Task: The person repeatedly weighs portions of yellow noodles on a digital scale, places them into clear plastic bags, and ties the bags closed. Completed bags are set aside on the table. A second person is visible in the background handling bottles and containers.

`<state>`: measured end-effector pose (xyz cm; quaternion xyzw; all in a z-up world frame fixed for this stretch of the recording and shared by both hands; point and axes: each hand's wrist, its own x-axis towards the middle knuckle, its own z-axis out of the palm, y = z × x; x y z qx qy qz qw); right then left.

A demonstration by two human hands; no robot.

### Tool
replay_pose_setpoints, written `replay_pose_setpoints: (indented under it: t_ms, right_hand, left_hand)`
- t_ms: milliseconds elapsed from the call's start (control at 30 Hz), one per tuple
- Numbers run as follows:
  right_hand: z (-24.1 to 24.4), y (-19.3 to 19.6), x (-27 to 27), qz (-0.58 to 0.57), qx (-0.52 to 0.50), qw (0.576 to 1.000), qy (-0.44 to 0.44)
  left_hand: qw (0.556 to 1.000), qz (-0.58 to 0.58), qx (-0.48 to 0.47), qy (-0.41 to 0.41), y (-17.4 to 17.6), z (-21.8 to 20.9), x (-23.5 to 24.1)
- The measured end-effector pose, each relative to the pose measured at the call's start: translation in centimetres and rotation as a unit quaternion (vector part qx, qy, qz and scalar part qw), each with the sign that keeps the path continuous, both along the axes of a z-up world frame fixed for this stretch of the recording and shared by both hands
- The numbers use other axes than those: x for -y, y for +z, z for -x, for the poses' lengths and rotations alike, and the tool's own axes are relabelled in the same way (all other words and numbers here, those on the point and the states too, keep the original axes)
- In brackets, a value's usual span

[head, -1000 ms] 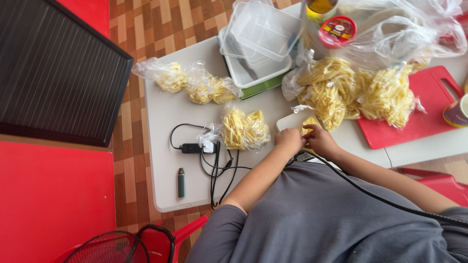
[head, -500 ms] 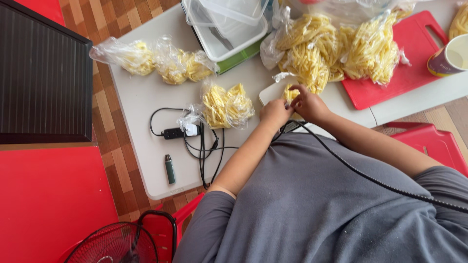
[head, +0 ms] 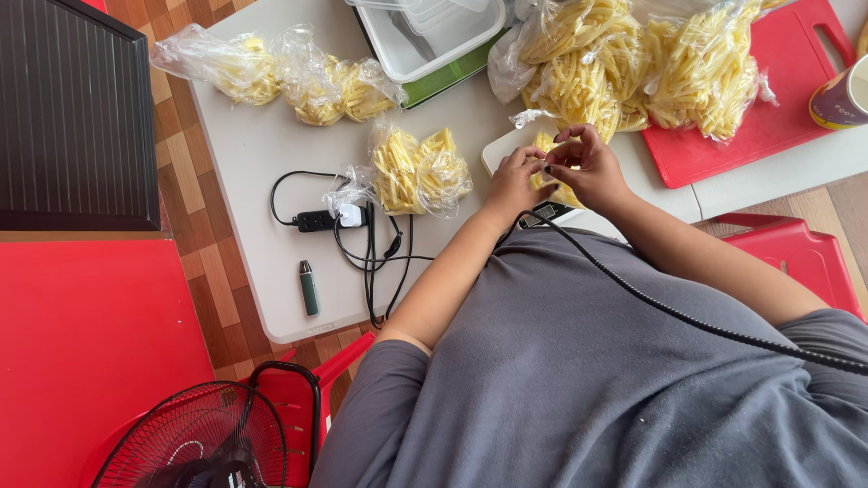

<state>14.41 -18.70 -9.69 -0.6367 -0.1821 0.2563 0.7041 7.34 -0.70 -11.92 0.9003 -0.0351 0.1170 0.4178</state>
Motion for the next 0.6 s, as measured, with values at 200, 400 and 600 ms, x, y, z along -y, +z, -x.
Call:
replay_pose_setpoints:
  t_ms: [200,400,600]
  right_hand:
    - [0.4,1.6,0.4,-0.044,0.077,0.996,-0.008]
    - [-1.5,3.1,0.6,0.115,0.163,0.974,0.104]
    - [-2.6,4.2,-1.6,0.207,0.164,0.949,0.17]
  left_hand:
    - [0.998,0.039,0.009,0.038,-1.2,-0.3,-0.3]
    - [0.996,0.044,0.048,0.068,1.9,-0.6,0.1]
    - [0.987,0.008,0.111,0.117,5.6,-1.3,-0.1]
